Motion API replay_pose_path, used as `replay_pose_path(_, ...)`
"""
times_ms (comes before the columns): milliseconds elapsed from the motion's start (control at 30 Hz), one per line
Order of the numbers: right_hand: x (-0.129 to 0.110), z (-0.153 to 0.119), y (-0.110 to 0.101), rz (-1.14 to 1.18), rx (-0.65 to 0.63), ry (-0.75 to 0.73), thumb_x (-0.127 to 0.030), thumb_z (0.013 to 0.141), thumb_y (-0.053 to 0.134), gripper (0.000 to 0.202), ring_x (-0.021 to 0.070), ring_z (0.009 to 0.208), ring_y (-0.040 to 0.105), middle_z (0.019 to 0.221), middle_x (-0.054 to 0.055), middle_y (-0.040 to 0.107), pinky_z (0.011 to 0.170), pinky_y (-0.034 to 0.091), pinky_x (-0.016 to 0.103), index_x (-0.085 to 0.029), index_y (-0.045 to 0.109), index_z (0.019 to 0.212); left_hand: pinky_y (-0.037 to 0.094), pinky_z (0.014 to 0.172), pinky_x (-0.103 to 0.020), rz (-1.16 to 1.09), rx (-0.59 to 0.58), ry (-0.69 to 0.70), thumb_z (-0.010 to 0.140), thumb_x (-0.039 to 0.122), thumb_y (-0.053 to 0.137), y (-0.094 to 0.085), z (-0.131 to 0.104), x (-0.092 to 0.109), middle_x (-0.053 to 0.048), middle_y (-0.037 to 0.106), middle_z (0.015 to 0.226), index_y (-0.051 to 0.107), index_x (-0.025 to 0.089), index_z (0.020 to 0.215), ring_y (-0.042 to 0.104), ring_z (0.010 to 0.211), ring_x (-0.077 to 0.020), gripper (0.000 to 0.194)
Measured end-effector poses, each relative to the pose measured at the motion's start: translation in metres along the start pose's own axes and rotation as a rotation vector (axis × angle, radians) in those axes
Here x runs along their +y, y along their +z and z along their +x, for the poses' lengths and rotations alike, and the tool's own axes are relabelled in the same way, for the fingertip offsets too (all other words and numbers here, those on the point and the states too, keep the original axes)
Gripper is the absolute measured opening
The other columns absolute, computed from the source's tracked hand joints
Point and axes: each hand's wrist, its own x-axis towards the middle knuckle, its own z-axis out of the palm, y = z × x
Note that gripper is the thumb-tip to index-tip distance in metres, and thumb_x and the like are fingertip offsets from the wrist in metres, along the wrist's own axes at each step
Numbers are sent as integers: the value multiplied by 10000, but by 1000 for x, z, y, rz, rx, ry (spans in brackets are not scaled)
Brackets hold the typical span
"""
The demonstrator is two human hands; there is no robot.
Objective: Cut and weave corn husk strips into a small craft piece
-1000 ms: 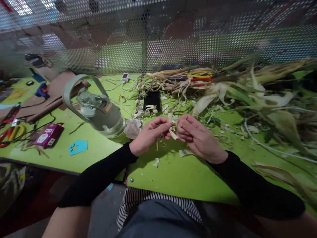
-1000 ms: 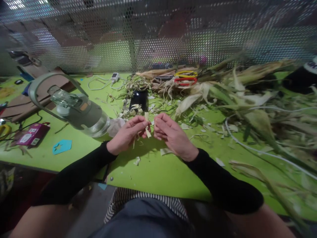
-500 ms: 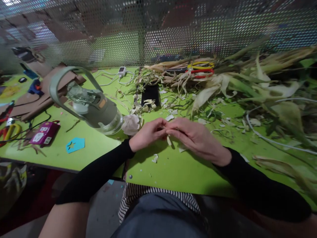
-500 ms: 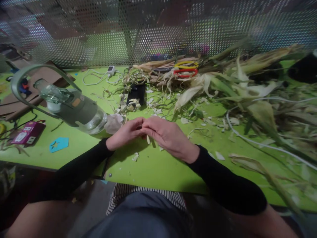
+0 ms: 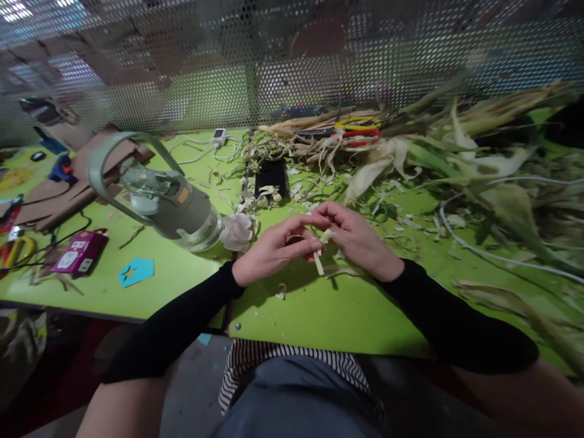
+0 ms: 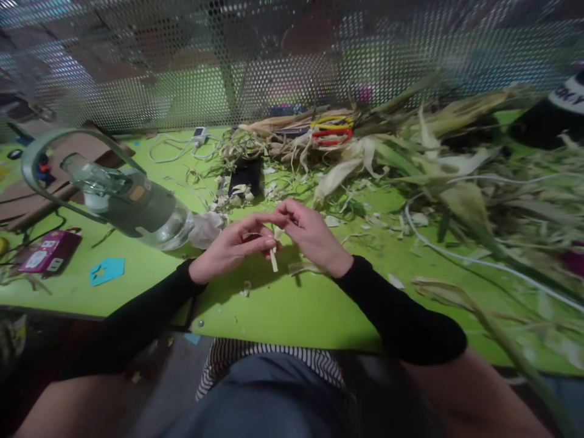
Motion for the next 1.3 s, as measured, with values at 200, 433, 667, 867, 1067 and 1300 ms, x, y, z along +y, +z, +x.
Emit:
replay_pose_path(200, 0, -1, -3, -10, -14, 55, -644, 937, 632, 431, 155, 666, 492, 755, -13, 567, 628, 405, 314, -233, 594, 816, 528, 741, -236, 7, 122, 108, 958, 410, 701, -13, 2, 8, -7, 680, 896, 676, 178, 1019, 648, 760, -90, 241)
replay_pose_path(433, 7, 3, -9, -51, 139, 27, -516, 978, 637, 316, 140, 613, 463, 723, -24, 558, 591, 410, 298, -235, 606, 837, 515, 860, -228, -158, 401, 34, 907, 230, 741, -29, 13, 8, 4, 741, 975, 645, 171, 858, 651, 870, -80, 122)
replay_pose_path(667, 6, 0, -2, -486, 394, -333, -388, 958, 664, 180, 344, 1277, 568, 1350, 127, 629, 1077, 441, 588, -255, 658, 1079, 525, 1017, -300, -372, 413, -179, 948, 121, 629, -18, 15, 13, -21, 776, 966, 665, 167, 872, 725, 952, -113, 96)
replay_pose_path(867, 0, -7, 9, -619, 307, -446, -356, 988, 633, 178, 384, 1310, 569, 1376, 148, 636, 1085, 412, 622, -250, 681, 1123, 525, 813, -226, -384, 408, -146, 918, 112, 665, -15, 13, 8, 3, 737, 855, 627, 164, 807, 657, 797, -86, 129)
replay_pose_path(1067, 1, -7, 9, -639, 286, -446, -302, 1001, 598, 132, 353, 1246, 605, 1290, 122, 695, 1053, 427, 584, -259, 701, 1071, 374, 593, -185, -173, 296, -101, 873, 338, 796, -11, 8, -2, 50, 597, 755, 654, 175, 864, 448, 616, -50, 217)
replay_pose_path(1300, -3, -4, -3, -391, 157, -393, -281, 993, 606, 62, 291, 1085, 666, 1116, 75, 736, 953, 510, 504, -264, 657, 962, 456, 1107, -373, 427, 237, 217, 964, 353, 682, -21, 4, 4, -69, 662, 1234, 735, 230, 960, 587, 1245, -197, 135)
